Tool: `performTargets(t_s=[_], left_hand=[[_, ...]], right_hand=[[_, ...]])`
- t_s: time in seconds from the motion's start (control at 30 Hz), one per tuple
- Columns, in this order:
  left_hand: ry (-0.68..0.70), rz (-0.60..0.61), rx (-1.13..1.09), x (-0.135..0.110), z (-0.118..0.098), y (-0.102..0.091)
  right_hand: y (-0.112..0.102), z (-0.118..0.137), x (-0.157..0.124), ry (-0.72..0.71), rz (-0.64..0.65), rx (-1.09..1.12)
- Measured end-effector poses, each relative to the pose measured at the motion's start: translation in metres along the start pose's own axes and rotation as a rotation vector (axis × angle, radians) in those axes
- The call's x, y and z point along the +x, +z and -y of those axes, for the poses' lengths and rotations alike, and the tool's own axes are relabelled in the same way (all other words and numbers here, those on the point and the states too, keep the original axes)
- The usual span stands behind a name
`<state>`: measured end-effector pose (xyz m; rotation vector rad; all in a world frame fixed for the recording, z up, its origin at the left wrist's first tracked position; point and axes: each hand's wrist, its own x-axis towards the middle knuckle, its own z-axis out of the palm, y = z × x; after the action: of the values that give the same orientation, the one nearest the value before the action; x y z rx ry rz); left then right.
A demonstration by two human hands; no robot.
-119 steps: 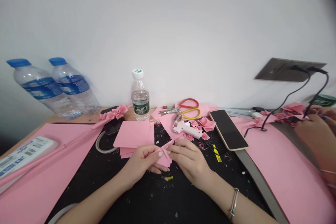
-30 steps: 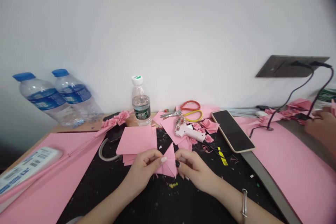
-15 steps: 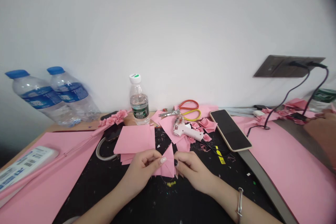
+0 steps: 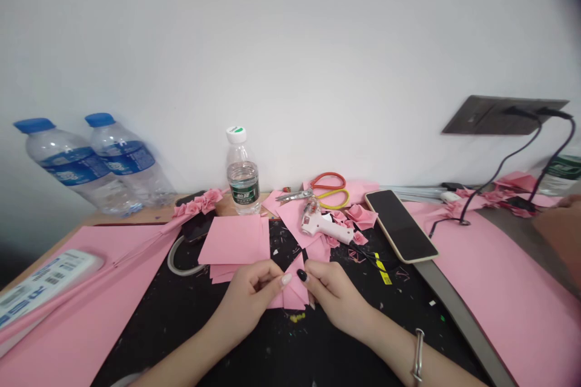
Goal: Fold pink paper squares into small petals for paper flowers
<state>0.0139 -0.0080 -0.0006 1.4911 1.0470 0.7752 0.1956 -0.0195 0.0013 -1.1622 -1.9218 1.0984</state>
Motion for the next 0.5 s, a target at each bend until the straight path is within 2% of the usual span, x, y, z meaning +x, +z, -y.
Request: performTargets(t_s=[0.13,0.5], left_hand=[[0.005,-0.015,0.033,-0.0015,0.0007,0.0007],[-0.010,0.096,0.045,0.0013,-0.0004,0.0003]], right_hand=[[-0.0001,0.0026,0.0019,-0.002,0.002,0.008],[0.0009,-0.0008,0.0011,-0.032,-0.027,-0.044]])
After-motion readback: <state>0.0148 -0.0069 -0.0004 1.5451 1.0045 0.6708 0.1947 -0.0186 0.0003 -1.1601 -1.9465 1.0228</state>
